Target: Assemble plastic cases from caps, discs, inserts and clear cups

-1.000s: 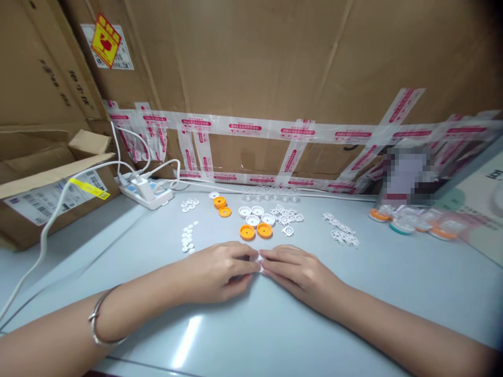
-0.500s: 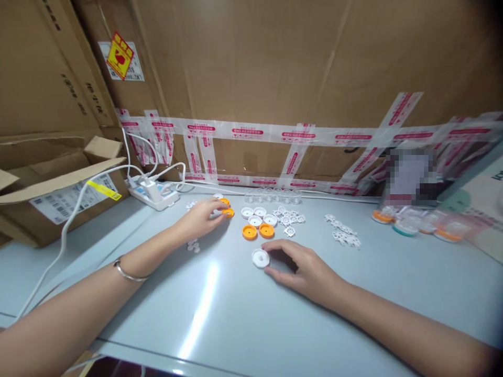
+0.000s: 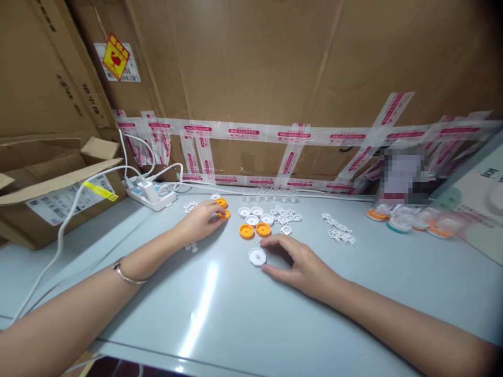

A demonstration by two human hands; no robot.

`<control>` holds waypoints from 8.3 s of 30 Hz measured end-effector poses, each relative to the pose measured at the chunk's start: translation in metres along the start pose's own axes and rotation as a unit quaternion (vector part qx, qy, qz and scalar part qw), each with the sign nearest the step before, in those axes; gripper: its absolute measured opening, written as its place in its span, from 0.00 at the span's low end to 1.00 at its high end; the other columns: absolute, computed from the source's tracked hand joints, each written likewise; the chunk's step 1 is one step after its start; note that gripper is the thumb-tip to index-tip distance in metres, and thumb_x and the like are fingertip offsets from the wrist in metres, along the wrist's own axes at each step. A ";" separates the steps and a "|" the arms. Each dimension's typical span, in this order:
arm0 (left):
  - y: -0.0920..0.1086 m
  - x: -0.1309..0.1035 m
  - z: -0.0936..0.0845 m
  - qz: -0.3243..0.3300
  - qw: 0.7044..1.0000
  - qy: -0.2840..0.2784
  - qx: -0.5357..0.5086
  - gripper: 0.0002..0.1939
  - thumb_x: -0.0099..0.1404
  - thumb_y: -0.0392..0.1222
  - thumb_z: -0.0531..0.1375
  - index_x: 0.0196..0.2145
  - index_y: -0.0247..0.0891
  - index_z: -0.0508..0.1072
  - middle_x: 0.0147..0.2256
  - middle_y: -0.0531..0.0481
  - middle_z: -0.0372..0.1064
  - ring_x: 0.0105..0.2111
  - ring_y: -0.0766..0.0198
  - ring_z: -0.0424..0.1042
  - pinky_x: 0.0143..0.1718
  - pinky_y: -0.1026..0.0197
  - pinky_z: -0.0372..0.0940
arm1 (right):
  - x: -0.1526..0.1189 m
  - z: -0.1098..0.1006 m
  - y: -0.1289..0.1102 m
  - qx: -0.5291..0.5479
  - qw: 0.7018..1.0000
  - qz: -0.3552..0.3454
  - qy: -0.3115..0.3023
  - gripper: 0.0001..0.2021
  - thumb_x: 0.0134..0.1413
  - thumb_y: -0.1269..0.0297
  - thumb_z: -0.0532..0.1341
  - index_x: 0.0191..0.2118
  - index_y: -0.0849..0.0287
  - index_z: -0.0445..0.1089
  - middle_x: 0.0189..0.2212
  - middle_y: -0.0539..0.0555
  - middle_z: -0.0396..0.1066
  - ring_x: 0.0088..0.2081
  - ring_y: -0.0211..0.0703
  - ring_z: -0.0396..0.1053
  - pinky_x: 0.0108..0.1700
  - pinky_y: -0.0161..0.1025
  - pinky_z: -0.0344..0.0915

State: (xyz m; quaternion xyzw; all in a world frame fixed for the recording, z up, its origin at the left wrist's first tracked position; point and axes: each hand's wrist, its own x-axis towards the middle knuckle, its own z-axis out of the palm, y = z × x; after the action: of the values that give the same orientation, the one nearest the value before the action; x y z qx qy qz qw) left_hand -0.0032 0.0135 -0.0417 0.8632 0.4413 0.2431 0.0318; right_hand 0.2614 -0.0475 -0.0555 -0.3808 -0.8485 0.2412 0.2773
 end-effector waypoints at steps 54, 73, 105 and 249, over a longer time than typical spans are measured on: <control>0.065 -0.018 -0.004 0.125 0.991 -0.036 -0.031 0.09 0.62 0.33 0.52 0.34 0.36 0.72 0.32 0.49 0.72 0.33 0.66 0.71 0.35 0.67 0.62 | 0.004 -0.001 -0.005 -0.014 0.998 -0.063 -0.007 0.13 0.53 0.65 0.59 0.46 0.55 0.64 0.42 0.54 0.70 0.45 0.44 0.66 0.47 0.43 0.63; 0.066 -0.024 0.008 0.198 0.975 -0.097 -0.014 0.12 0.64 0.33 0.52 0.41 0.42 0.72 0.38 0.50 0.74 0.39 0.64 0.70 0.40 0.60 0.55 | 0.005 0.003 0.000 0.004 0.998 -0.054 0.010 0.12 0.52 0.64 0.60 0.44 0.56 0.65 0.40 0.55 0.71 0.42 0.42 0.69 0.46 0.42 0.67; -0.009 -0.009 -0.040 -0.198 0.946 -0.191 0.174 0.05 0.46 0.34 0.57 0.22 0.36 0.73 0.24 0.45 0.72 0.27 0.57 0.71 0.26 0.63 0.59 | 0.003 -0.003 -0.006 0.019 0.998 -0.021 0.055 0.08 0.56 0.63 0.57 0.41 0.55 0.66 0.39 0.53 0.71 0.42 0.42 0.69 0.45 0.41 0.65; 0.058 -0.010 -0.003 -0.026 0.927 -0.219 -0.302 0.12 0.63 0.41 0.56 0.43 0.37 0.70 0.40 0.49 0.71 0.40 0.64 0.69 0.43 0.63 0.62 | 0.005 0.000 0.007 0.002 0.998 -0.056 -0.030 0.13 0.49 0.61 0.63 0.42 0.56 0.73 0.36 0.55 0.63 0.40 0.42 0.64 0.47 0.43 0.61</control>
State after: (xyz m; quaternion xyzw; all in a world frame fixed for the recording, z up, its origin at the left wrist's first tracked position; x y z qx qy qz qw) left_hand 0.0340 -0.0297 -0.0270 0.8326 0.3518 0.1686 0.3931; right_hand 0.2624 -0.0393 -0.0582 -0.3247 -0.8761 0.2378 0.2657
